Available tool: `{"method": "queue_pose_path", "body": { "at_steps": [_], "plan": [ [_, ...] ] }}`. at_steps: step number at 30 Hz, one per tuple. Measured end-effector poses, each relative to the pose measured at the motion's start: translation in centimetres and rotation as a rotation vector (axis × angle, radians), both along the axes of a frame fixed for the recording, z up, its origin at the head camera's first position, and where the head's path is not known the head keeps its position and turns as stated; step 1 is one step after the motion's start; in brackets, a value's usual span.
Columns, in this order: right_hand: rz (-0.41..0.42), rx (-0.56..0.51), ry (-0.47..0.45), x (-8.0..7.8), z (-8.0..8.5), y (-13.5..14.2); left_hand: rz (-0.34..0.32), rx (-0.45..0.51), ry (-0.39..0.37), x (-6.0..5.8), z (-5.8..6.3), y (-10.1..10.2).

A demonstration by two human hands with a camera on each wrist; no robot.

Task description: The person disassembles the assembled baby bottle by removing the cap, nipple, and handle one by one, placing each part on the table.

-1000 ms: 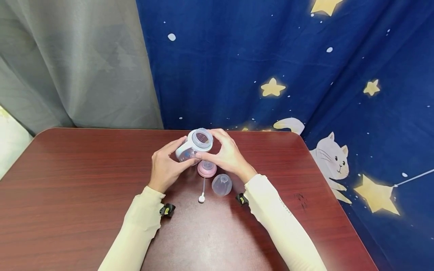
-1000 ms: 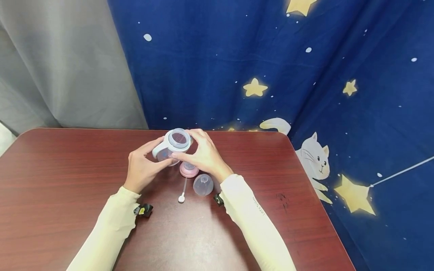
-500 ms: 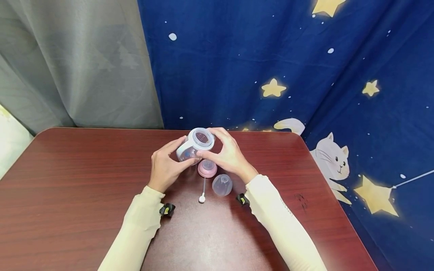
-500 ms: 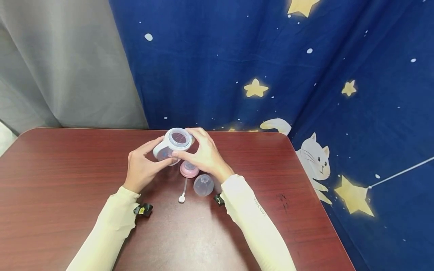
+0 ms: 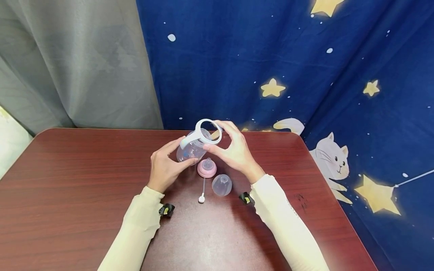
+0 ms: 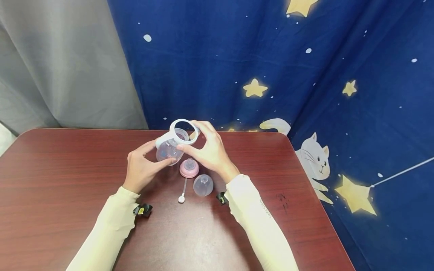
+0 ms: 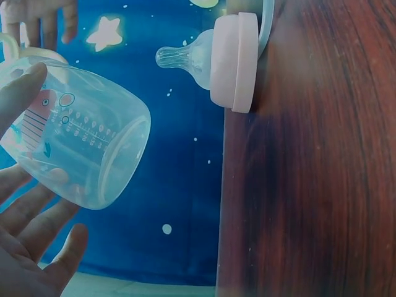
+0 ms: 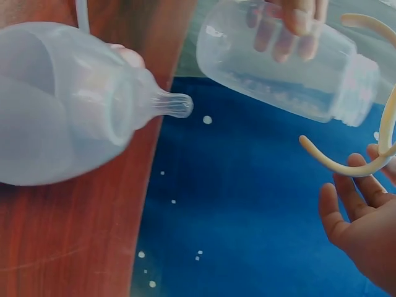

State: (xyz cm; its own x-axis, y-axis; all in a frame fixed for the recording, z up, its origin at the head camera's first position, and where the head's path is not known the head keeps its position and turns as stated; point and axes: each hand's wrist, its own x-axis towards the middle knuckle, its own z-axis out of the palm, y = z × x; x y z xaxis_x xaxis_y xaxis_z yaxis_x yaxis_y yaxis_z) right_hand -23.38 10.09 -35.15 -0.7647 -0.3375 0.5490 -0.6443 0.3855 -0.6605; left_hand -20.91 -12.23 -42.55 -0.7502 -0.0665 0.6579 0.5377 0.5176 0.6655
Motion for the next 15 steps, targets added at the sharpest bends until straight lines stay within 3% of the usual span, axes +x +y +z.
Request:
{"method": "queue_pose_path", "body": {
  "at_steps": [8, 15],
  "plan": [
    [-0.015, -0.045, 0.024, 1.0, 1.1, 1.1, 0.012, 0.012, -0.025, 0.0, 0.1, -0.2],
    [-0.024, -0.010, 0.017, 2.0, 1.1, 1.7, 0.054, 0.019, -0.025, 0.0, 0.1, -0.3]
  ]
}}
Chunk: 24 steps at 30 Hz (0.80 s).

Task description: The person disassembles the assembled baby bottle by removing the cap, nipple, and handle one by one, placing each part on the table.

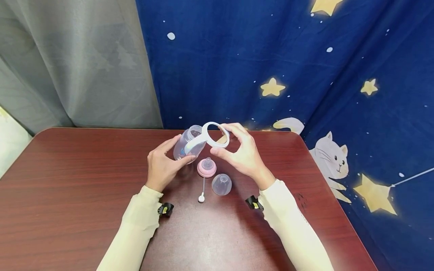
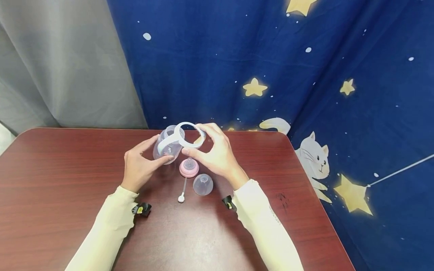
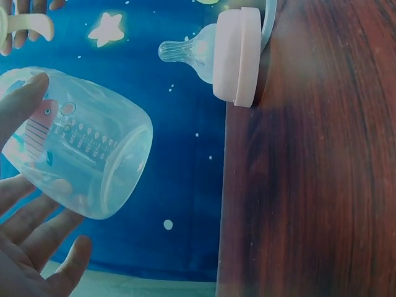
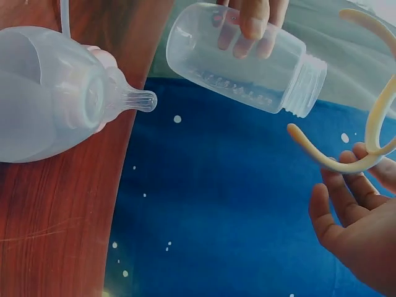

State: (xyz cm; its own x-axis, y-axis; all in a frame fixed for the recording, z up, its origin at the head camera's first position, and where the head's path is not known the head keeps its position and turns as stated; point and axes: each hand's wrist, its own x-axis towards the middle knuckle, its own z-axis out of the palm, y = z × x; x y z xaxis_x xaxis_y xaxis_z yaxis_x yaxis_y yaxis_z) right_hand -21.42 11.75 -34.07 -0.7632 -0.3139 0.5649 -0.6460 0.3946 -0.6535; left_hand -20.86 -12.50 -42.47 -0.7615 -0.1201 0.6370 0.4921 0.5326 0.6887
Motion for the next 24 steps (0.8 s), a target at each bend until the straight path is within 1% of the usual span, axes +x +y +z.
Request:
{"method": "queue_pose_path", "body": {
  "at_steps": [4, 8, 13, 16, 20, 24],
  "plan": [
    [-0.006, 0.036, 0.006, 0.7, -0.1, 0.4, 0.022, 0.001, 0.000, 0.0, 0.0, 0.0],
    [-0.007, 0.068, 0.000, 1.3, -0.3, 0.8, 0.030, 0.009, -0.002, 0.0, 0.0, 0.0],
    [-0.015, 0.116, -0.037, 2.3, -0.7, 1.3, 0.031, 0.006, 0.005, 0.1, 0.0, 0.0],
    [-0.031, 0.161, -0.064, 3.1, -1.0, 1.6, 0.032, 0.002, 0.011, 0.1, 0.0, 0.0],
    [-0.057, 0.238, -0.079, 4.1, -1.3, 1.8, 0.033, 0.005, 0.012, 0.1, 0.1, 0.1],
    [-0.066, 0.300, -0.108, 4.6, -1.6, 1.8, 0.032, 0.008, 0.012, 0.2, 0.1, 0.1]
  ]
}}
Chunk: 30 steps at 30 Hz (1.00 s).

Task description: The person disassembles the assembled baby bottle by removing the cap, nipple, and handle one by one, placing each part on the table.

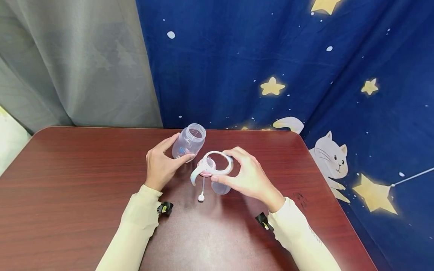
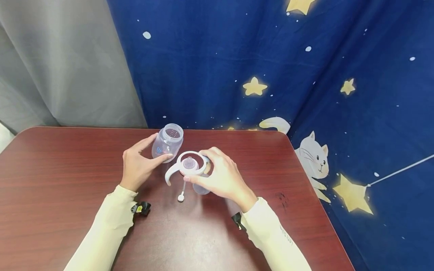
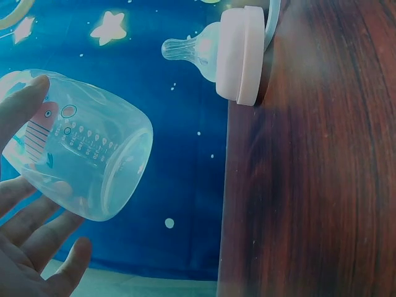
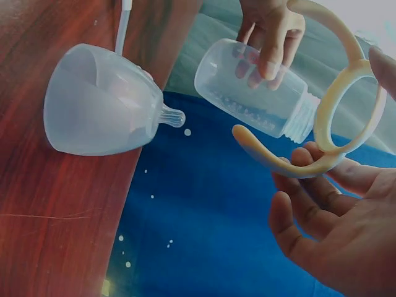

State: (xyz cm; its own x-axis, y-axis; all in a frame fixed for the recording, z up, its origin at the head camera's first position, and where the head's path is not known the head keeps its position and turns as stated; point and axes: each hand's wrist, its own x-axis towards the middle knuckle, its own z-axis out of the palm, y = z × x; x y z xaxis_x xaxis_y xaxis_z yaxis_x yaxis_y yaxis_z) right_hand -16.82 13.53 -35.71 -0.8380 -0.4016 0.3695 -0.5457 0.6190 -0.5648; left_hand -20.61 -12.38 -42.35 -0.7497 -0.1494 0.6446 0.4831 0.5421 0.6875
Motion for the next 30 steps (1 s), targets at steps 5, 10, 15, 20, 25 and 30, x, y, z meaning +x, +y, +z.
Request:
{"method": "queue_pose_path", "body": {
  "at_steps": [5, 10, 15, 20, 25, 30],
  "plan": [
    [-0.005, 0.059, -0.043, 0.3, -0.7, 0.0, -0.002, 0.001, 0.007, 0.0, 0.1, -0.1],
    [-0.008, 0.119, -0.088, 0.7, -1.4, 0.2, -0.004, 0.002, -0.001, -0.1, 0.0, -0.1],
    [-0.008, 0.160, -0.159, 0.9, -2.0, 0.4, -0.001, 0.008, -0.003, -0.2, 0.0, -0.2],
    [-0.017, 0.185, -0.212, 1.1, -2.7, 0.7, -0.003, 0.015, -0.005, -0.3, 0.0, -0.3],
    [-0.022, 0.195, -0.244, 1.2, -3.5, 1.0, -0.004, 0.016, -0.007, -0.3, 0.1, -0.3],
    [-0.029, 0.211, -0.246, 1.3, -4.1, 1.3, -0.008, 0.018, -0.013, -0.4, 0.0, -0.3]
  ]
}}
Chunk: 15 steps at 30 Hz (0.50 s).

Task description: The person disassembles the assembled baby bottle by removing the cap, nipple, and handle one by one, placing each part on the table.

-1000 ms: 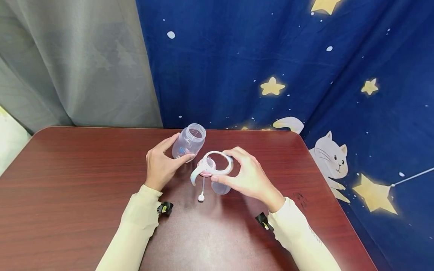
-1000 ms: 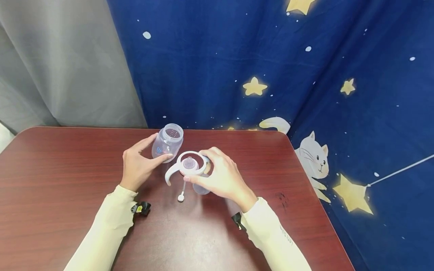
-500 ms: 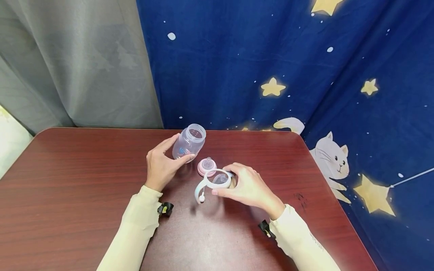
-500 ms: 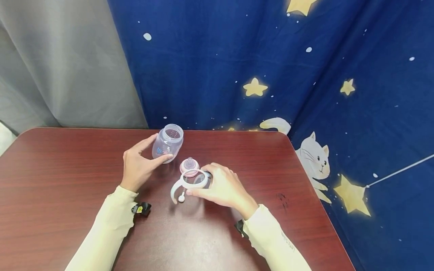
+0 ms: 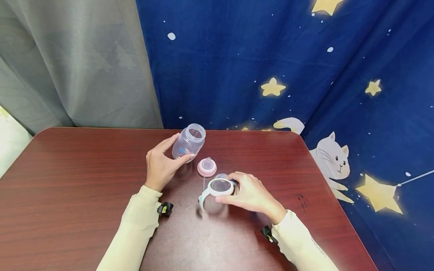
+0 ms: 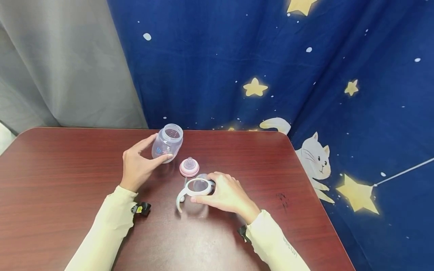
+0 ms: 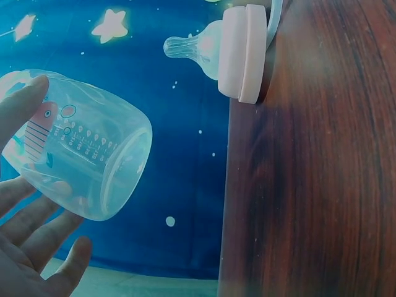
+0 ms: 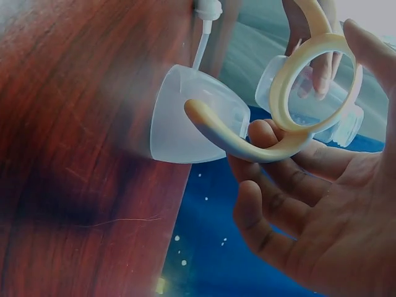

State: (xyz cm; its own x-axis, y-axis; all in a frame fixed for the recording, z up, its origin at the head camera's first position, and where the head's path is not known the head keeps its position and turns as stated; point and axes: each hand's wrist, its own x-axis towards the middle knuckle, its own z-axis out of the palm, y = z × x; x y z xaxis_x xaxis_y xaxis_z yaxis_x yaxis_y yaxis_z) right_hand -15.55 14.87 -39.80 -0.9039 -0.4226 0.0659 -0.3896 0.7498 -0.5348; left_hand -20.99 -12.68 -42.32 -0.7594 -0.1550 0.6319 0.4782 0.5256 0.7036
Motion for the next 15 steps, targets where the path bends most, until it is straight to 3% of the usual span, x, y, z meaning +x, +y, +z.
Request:
{"method": "queue_pose_path", "body": {
  "at_steps": [15],
  "plan": [
    [-0.019, 0.021, -0.015, 0.79, -0.79, 0.46, 0.004, -0.004, -0.009, 0.28, -0.17, 0.18]
  ]
}}
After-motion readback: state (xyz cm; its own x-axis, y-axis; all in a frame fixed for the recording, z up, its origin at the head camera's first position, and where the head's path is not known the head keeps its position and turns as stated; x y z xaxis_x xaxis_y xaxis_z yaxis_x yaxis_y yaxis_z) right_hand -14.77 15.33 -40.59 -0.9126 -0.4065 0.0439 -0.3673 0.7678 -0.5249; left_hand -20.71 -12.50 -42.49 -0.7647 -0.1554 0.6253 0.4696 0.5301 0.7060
